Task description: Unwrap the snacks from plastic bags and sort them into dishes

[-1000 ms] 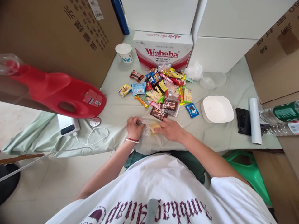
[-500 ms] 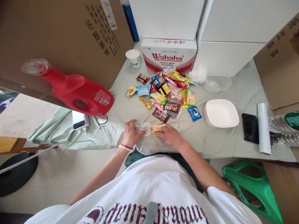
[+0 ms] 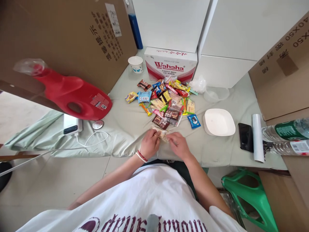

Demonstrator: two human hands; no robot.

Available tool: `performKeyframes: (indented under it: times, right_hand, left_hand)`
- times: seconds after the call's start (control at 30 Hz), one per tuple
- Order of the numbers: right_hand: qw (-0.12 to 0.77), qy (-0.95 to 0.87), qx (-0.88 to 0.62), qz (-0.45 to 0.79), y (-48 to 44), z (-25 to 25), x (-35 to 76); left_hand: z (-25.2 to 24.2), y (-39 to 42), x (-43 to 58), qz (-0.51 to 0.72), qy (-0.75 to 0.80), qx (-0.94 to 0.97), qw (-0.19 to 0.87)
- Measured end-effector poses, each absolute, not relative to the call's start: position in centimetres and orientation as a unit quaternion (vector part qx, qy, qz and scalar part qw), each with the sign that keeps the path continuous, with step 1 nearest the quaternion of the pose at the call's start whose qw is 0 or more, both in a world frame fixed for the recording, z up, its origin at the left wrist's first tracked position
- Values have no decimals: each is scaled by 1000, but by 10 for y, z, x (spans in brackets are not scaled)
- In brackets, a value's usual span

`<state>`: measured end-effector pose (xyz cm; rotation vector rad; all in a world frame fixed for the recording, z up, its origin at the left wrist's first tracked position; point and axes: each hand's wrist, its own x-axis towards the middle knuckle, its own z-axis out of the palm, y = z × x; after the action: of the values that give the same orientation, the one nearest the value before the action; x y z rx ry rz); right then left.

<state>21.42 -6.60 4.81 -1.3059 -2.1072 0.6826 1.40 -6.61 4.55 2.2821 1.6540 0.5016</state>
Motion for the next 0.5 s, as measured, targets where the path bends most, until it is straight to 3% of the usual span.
performKeyframes:
  times: [0.07,0.13,0.23,0.4,0.5]
  right_hand:
    - [295,-715,-608,176,-70,46,226]
    - [232,-695,-665,141,-73,46,233]
    - [148,-706,-662,202,-72,54,234]
    - [185,-722,-615,256,-43,83,195]
    - [130,-763,-584,244,-24,91,149]
  left_hand:
    - [40,-71,11,162,560,805,115]
    - [36,-76,7,157,552,812,104]
    - [33,-81,4,156,546,819,85]
    - [27,-81,3,160,531,831,48]
    - [28,-78,-5,186,510,838,61]
